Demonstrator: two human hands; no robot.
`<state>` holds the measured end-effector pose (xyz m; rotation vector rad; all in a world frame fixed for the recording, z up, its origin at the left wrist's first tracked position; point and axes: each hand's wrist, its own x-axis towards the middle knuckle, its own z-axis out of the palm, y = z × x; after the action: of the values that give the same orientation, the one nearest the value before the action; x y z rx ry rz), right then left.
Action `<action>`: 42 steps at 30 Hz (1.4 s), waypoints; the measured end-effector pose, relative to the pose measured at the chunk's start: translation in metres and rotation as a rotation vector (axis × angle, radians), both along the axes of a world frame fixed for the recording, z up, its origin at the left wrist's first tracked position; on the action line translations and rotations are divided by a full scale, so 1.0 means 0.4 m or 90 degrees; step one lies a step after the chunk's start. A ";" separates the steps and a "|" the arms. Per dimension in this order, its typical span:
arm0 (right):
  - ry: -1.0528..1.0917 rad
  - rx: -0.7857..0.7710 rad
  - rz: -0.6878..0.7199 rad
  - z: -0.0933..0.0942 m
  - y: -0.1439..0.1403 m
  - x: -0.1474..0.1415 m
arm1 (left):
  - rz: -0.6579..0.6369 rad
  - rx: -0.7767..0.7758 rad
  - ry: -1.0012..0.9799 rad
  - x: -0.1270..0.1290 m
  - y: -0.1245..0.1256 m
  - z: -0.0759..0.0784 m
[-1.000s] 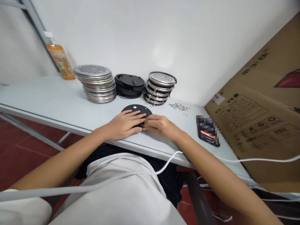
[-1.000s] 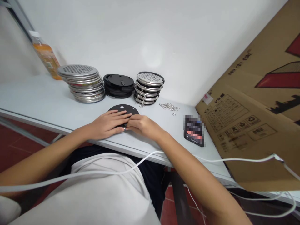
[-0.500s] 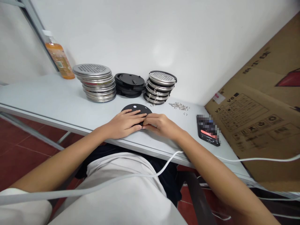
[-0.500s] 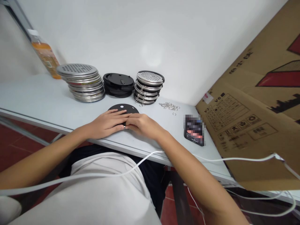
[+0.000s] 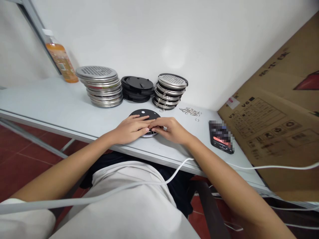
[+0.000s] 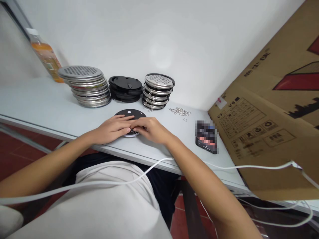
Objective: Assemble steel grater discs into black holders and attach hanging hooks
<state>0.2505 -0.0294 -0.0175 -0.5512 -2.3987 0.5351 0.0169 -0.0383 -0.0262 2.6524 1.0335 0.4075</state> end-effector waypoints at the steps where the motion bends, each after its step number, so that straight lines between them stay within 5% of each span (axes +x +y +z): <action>1: 0.007 -0.011 -0.002 -0.001 0.001 0.001 | -0.002 -0.001 -0.002 0.000 0.001 0.000; 42: -0.050 0.025 0.076 0.013 0.008 0.005 | 0.043 0.005 0.037 0.019 -0.013 0.003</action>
<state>0.2525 -0.0261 -0.0124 -0.4218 -2.5232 0.5244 0.0247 -0.0434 -0.0251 2.6568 1.1442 0.3508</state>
